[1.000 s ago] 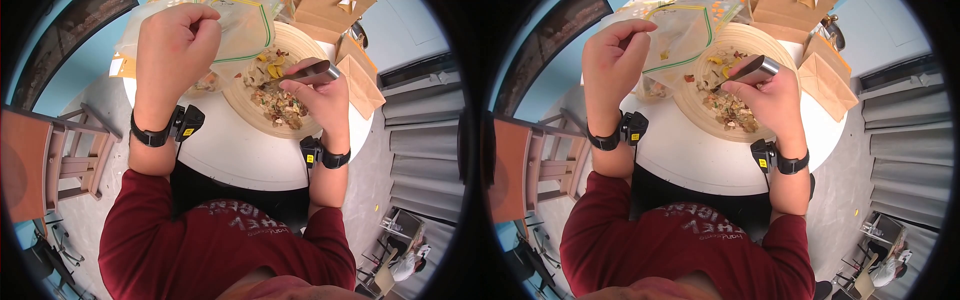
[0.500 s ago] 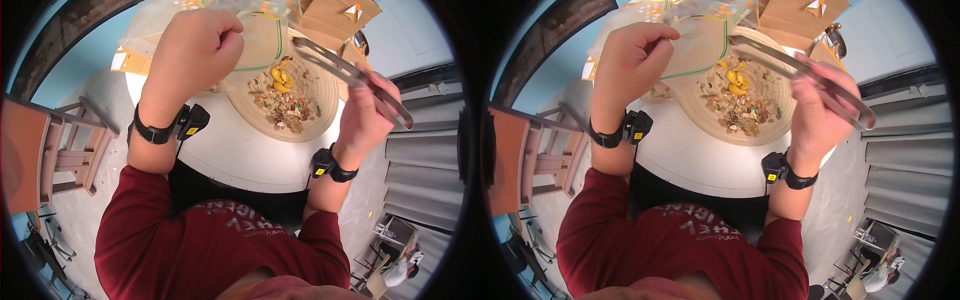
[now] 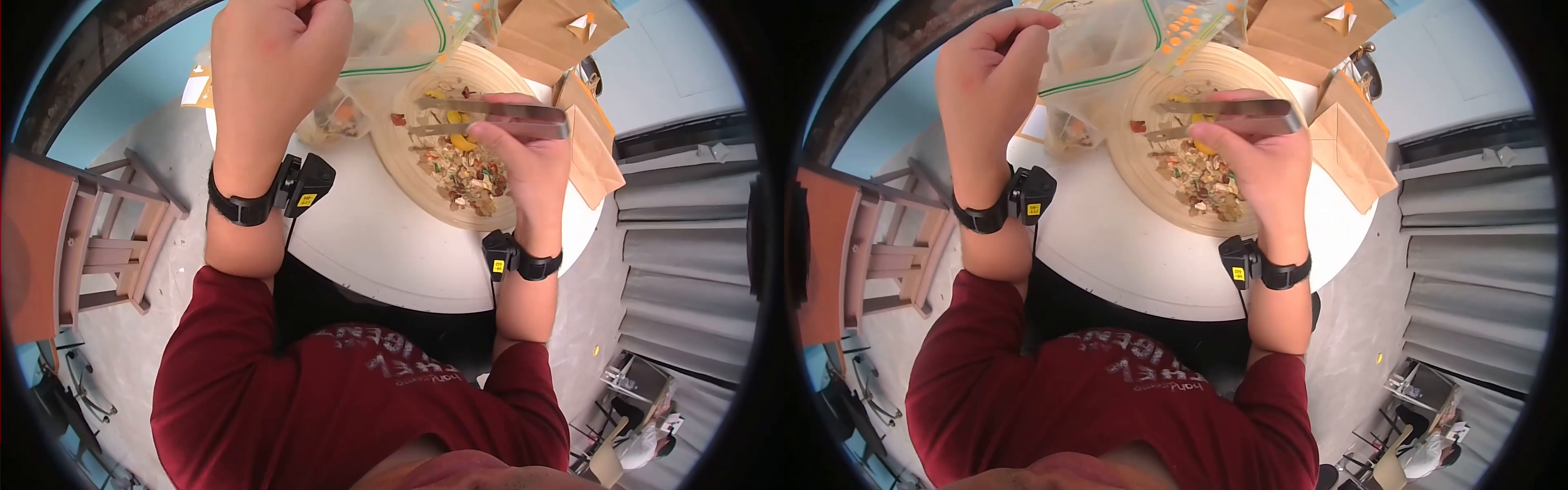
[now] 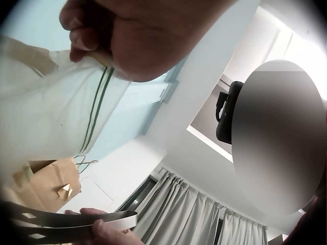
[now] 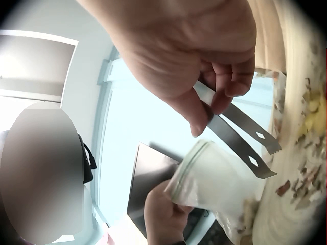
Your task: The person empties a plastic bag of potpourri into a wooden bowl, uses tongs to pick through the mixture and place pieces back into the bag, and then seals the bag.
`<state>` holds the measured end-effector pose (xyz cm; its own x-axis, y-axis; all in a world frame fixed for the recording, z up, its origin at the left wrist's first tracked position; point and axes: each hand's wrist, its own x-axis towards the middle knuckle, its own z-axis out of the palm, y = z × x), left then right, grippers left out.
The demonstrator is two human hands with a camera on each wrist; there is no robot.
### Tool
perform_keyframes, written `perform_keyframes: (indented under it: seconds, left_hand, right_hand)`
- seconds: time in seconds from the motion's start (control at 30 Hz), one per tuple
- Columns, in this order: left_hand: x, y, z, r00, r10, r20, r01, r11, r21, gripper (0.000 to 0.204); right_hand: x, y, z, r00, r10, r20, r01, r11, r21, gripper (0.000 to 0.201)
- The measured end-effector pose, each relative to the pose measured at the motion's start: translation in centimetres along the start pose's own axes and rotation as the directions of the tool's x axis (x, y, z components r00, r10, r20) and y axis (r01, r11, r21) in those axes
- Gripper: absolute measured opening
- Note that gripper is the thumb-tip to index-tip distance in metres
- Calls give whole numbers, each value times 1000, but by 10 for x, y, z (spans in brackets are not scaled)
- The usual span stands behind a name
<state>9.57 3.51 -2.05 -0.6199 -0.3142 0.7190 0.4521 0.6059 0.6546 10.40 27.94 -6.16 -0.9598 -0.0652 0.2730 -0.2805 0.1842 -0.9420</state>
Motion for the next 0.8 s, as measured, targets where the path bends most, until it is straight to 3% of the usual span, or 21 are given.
perform_keyframes:
  seconds: [0.07, 0.13, 0.2, 0.4, 0.5, 0.7, 0.8]
  left_hand:
    - [-1, 3, 1, 1000, 10, -17, -10, 1000, 1, 13]
    - [1, 2, -3, 996, -73, 49, 76, 996, -53, 14]
    - [9, 5, -10, 959, -223, 173, 247, 960, -133, 14]
    - [3, -15, 1, 993, -35, 111, 61, 971, -231, 14]
    - [4, 2, -9, 983, -93, 155, 124, 971, -206, 14]
    - [3, -1, -10, 986, -18, 168, 53, 977, -205, 15]
    - [4, 6, -11, 970, -97, 224, 129, 983, -133, 15]
  right_hand:
    - [0, 6, 2, 995, 32, 96, -25, 997, -80, 29]
    - [-1, 5, 8, 996, 36, 83, -33, 999, -37, 28]
    - [-1, 6, 11, 997, 34, 67, -34, 999, 8, 28]
    - [6, 15, 7, 997, 46, 56, -49, 997, 60, 27]
    - [6, 14, 7, 995, 93, 48, -96, 993, 75, 24]
    - [3, 8, 9, 999, 48, -6, -48, 998, -30, 16]
    - [-1, 3, 7, 997, 50, -58, -53, 997, -55, 16]
